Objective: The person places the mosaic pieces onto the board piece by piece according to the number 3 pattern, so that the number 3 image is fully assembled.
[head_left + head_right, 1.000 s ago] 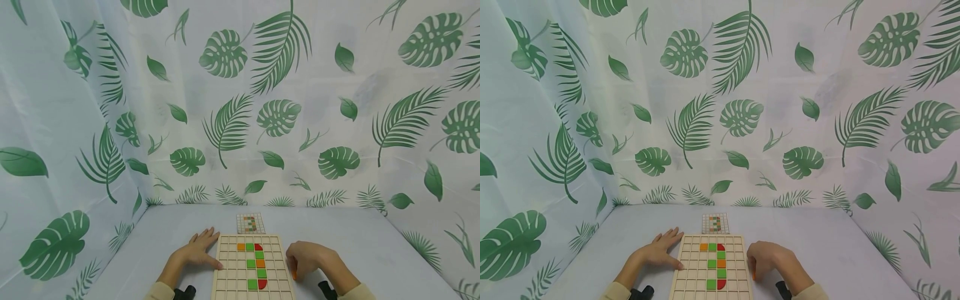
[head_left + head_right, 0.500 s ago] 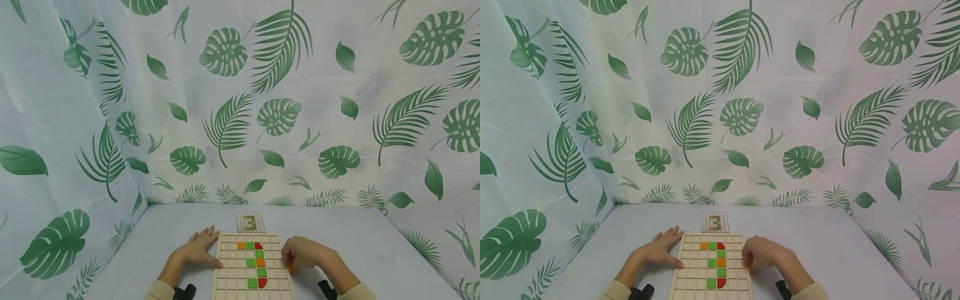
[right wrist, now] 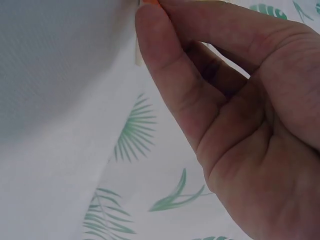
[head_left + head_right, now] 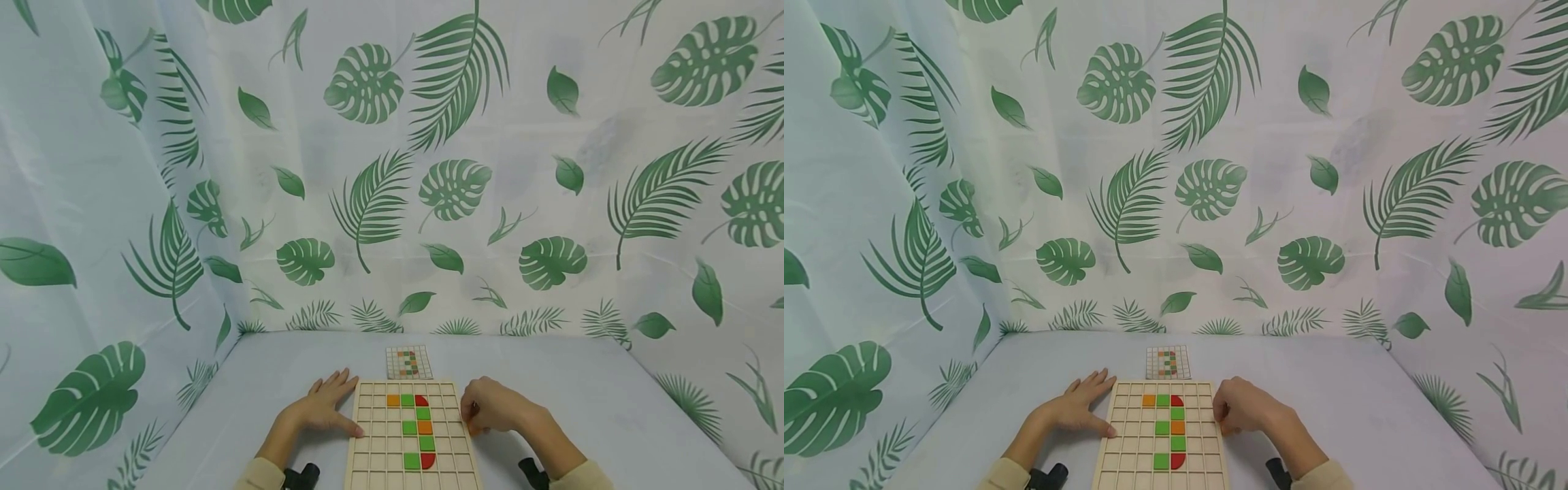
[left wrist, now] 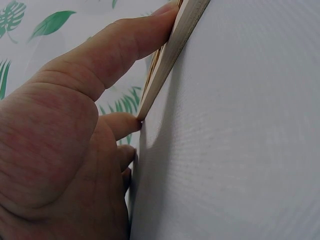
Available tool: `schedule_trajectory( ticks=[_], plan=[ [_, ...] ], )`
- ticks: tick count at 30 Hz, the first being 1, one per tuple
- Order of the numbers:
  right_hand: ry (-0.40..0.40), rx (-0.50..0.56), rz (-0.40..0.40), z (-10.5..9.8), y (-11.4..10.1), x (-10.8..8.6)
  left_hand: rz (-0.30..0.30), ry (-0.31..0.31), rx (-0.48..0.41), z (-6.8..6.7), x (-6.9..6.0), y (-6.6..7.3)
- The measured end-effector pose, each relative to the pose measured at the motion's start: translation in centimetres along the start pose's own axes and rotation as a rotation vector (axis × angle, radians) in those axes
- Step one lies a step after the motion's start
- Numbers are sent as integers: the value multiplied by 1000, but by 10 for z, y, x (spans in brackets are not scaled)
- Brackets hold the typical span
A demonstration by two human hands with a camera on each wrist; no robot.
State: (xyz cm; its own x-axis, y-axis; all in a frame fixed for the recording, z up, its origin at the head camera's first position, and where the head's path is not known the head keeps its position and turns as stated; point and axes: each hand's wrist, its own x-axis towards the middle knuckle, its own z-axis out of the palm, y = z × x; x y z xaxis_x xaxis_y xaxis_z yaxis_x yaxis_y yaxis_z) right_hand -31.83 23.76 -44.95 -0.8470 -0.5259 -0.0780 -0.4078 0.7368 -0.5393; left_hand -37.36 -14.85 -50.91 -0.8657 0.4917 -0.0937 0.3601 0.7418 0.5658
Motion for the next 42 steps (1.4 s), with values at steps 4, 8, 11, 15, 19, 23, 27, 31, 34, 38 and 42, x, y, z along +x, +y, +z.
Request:
schedule_trajectory(
  ticks=[4, 8, 11, 15, 19, 23, 27, 31, 34, 38, 42],
  plan=[
    [3, -22, 51, 0, -2, 0, -6, 9, 1, 4, 5, -6],
    [1, -105, 107, 0, -5, 0, 1, 7, 8, 6, 7, -10],
    [2, -145, 129, 0, -6, -1, 12, -2, -1, 4, 4, -8],
    [23, -172, 117, 1, -4, -3, 20, -3, 2, 3, 1, -5],
    [31, -195, 102, 1, -1, -4, 11, -4, 1, 2, 0, -2],
    [68, -229, 60, -3, 1, -4, 10, 0, 4, 1, -1, -1],
    [112, -254, -39, -5, 1, -1, 3, -5, -2, -2, -3, 3],
    [123, -215, -136, -3, -1, 3, -9, -20, 3, -3, -2, 4],
    [136, -165, -180, 0, -4, 8, -11, -8, 6, 3, 4, -5],
    [152, -120, -223, 5, -12, 13, -13, 5, 1, 4, 6, -7],
    [139, -78, -260, 10, -21, 18, 2, 11, 2, 3, 4, -6]
  ],
)
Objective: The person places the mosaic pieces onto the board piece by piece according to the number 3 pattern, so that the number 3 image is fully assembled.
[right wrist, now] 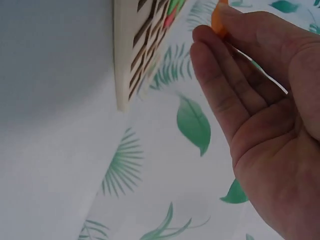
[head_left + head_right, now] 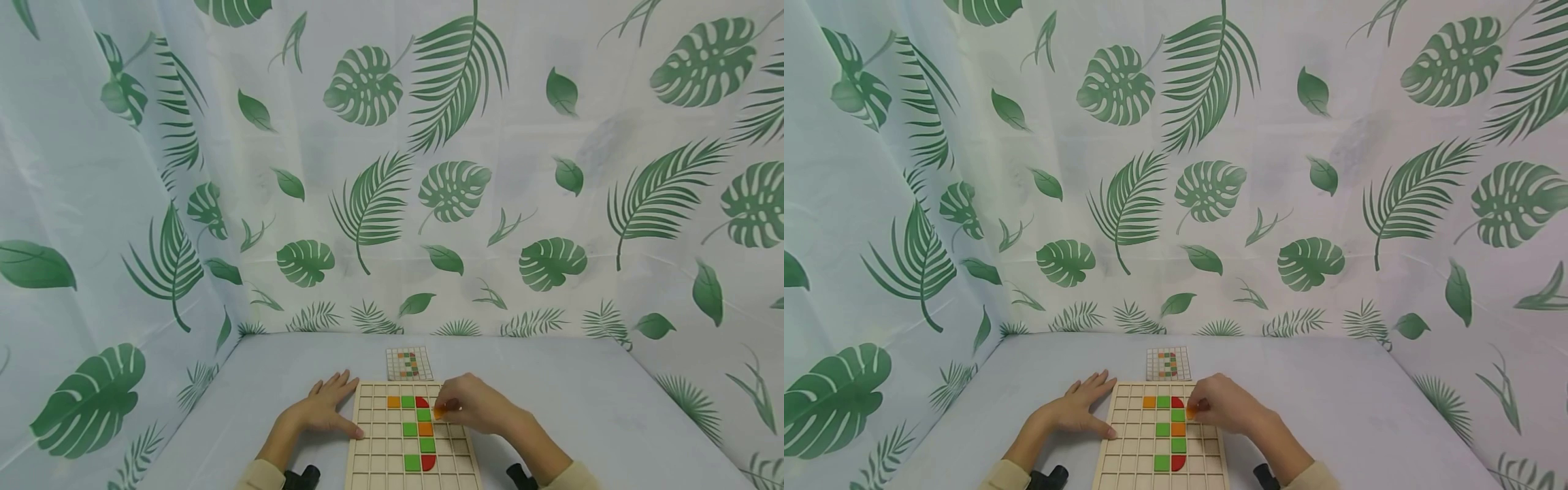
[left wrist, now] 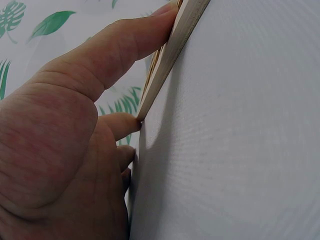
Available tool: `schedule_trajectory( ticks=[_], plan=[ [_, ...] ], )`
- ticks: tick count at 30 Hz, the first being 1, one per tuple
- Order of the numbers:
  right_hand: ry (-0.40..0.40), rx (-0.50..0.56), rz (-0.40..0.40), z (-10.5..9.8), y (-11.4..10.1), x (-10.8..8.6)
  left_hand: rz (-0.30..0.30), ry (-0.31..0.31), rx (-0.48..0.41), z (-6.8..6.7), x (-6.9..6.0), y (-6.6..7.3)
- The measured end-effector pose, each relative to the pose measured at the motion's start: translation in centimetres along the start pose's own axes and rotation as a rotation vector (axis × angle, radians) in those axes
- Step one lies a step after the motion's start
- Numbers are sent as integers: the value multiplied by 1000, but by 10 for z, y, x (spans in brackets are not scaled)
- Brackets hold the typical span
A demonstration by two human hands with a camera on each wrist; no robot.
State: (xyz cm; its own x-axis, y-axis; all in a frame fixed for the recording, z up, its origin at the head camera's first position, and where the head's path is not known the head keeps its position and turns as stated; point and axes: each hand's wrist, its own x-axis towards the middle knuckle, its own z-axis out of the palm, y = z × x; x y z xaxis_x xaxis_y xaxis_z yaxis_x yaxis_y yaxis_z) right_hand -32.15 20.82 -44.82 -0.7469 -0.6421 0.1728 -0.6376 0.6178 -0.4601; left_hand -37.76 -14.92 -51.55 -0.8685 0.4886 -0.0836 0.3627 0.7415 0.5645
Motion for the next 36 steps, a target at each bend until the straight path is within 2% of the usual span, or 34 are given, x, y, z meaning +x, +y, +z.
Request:
schedule_trajectory(
  ticks=[6, 14, 24, 31, 36],
  plan=[
    [-44, 98, -69, 6, -9, 9, -3, -23, -5, -6, -5, 8],
    [-85, 161, -141, 11, -28, 25, 2, -27, 15, -8, -7, 14],
    [-149, 60, -106, 30, -49, 35, 24, -18, 2, -6, -6, 7],
    [-154, 48, -180, 38, -49, 34, 18, -15, -10, -4, -3, 4],
    [-162, 72, -196, 42, -50, 33, 5, -3, 8, 0, 0, -2]
  ],
)
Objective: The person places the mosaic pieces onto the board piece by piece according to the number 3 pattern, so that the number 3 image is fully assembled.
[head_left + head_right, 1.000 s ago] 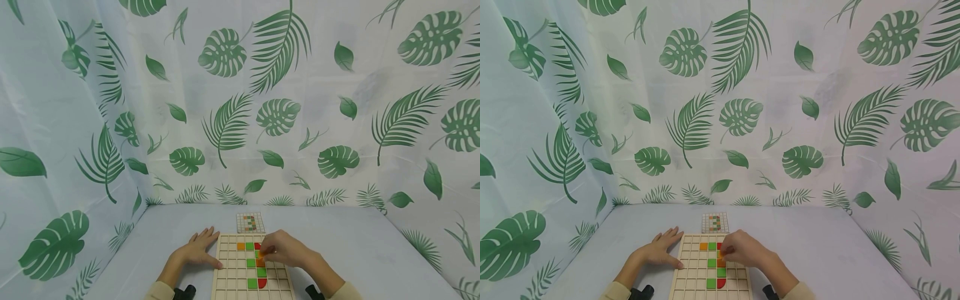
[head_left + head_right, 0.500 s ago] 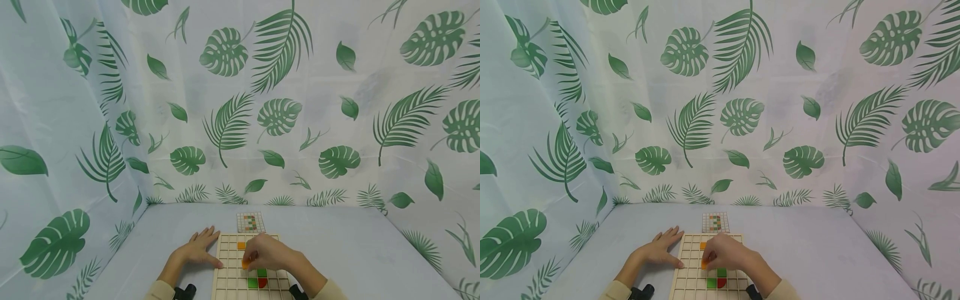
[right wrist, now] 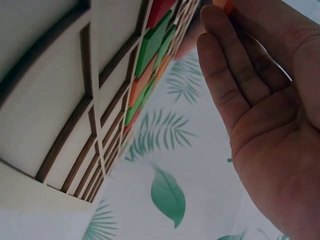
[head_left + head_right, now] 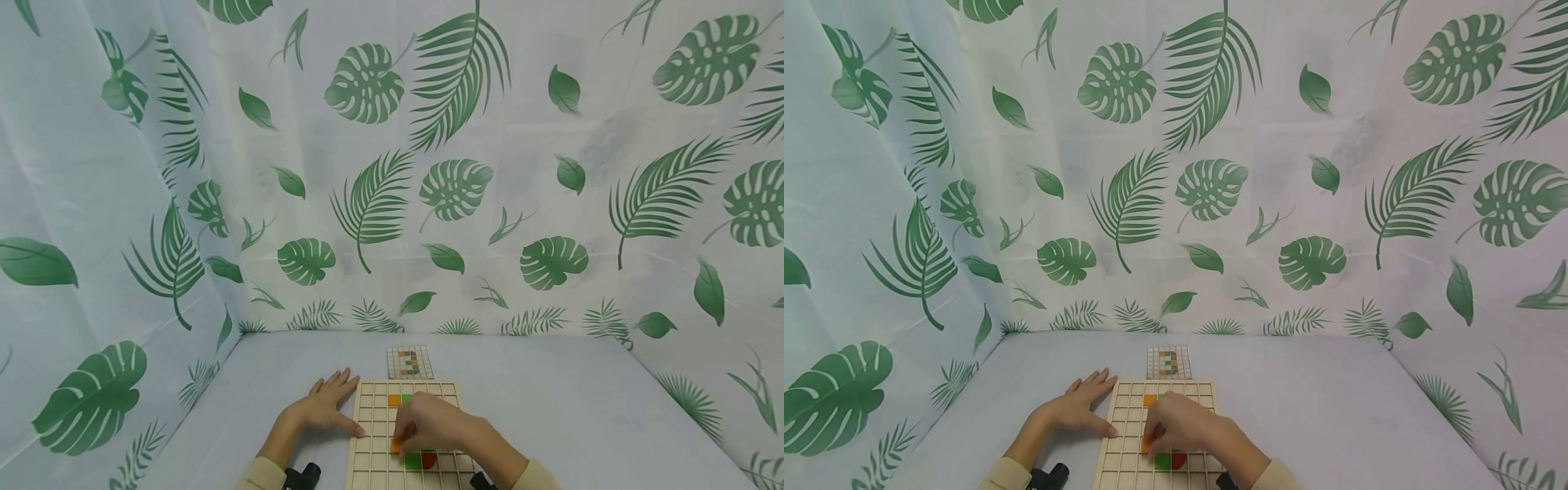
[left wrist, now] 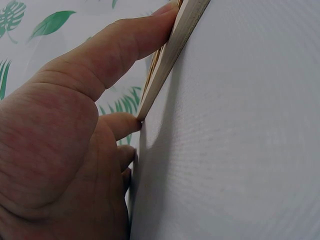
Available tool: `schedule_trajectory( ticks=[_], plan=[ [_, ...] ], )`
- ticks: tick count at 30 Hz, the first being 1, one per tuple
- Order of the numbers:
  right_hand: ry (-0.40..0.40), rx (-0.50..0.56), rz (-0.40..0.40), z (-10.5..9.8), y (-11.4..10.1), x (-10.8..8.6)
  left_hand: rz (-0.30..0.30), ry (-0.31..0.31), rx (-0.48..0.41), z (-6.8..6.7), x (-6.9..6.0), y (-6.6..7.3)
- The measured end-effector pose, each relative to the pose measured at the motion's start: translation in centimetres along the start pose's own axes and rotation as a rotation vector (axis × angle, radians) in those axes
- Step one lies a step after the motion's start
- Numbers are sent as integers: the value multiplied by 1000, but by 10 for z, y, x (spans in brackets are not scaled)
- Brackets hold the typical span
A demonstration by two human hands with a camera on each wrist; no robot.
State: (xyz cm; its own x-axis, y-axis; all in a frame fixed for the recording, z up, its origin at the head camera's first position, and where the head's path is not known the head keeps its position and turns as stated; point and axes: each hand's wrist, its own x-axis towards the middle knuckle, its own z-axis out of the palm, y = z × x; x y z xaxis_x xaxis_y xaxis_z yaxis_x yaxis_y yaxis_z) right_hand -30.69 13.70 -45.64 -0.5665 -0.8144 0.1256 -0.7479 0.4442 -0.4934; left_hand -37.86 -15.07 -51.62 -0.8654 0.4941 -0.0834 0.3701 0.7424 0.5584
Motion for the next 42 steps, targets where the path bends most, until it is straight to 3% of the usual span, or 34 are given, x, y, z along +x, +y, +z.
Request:
schedule_trajectory(
  ticks=[5, 15, 33, 42],
  plan=[
    [-19, -34, -7, 3, -1, 1, -4, -1, 6, 1, 1, -1],
    [-55, -54, 11, 7, -2, 3, -29, -17, 22, -7, -7, 16],
    [-85, -155, 22, 13, -9, 5, -12, -20, 16, -7, -8, 16],
    [-97, -164, 14, 13, -11, 5, -31, -24, 20, -6, -6, 15]
  ],
)
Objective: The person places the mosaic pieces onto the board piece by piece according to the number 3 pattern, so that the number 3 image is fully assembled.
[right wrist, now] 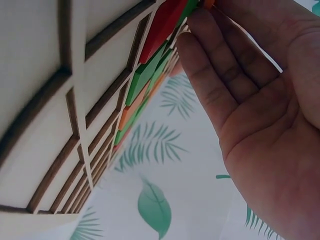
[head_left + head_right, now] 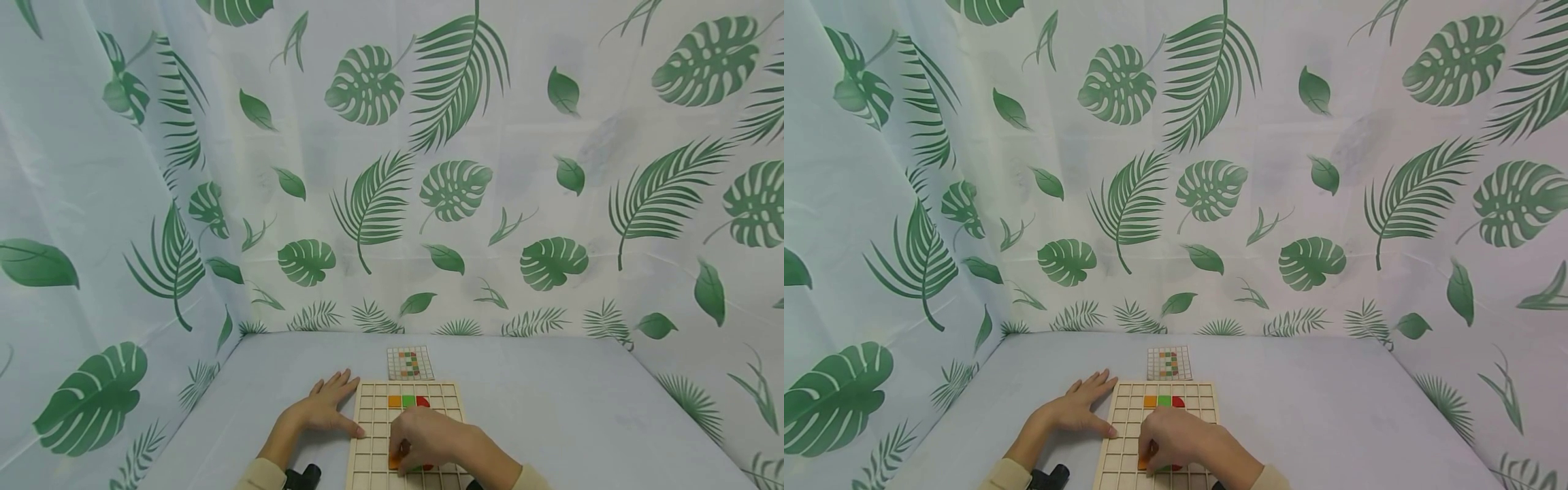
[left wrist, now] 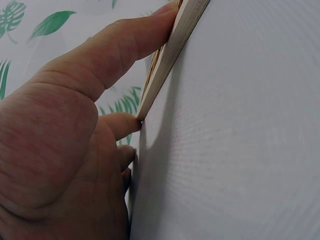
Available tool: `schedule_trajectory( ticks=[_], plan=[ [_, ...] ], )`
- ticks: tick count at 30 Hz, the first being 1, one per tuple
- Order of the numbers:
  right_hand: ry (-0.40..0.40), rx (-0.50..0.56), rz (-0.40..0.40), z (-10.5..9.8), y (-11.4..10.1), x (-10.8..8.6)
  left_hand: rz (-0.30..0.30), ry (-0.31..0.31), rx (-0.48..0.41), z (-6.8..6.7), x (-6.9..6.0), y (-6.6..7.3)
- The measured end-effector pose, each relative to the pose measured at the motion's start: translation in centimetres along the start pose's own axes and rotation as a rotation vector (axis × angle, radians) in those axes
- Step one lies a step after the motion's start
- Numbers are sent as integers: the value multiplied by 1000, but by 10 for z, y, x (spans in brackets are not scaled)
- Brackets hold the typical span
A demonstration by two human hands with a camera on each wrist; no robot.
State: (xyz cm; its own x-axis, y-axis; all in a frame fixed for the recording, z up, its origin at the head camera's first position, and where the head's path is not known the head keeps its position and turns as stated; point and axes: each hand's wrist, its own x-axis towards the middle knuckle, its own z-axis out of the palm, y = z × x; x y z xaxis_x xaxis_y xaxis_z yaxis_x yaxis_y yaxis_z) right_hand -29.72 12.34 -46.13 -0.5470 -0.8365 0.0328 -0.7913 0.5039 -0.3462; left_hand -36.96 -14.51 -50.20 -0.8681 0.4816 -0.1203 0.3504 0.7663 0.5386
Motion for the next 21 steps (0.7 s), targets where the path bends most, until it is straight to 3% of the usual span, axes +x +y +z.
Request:
schedule_trajectory(
  ticks=[7, 16, 21],
  plan=[
    [-21, -16, 13, -2, -2, -2, 11, 8, 6, 0, 0, 1],
    [12, -68, -37, 1, -1, 0, 12, 4, 1, 1, 0, 1],
    [14, -34, -48, 1, 1, 0, 18, 7, -12, 1, 1, -1]
  ],
)
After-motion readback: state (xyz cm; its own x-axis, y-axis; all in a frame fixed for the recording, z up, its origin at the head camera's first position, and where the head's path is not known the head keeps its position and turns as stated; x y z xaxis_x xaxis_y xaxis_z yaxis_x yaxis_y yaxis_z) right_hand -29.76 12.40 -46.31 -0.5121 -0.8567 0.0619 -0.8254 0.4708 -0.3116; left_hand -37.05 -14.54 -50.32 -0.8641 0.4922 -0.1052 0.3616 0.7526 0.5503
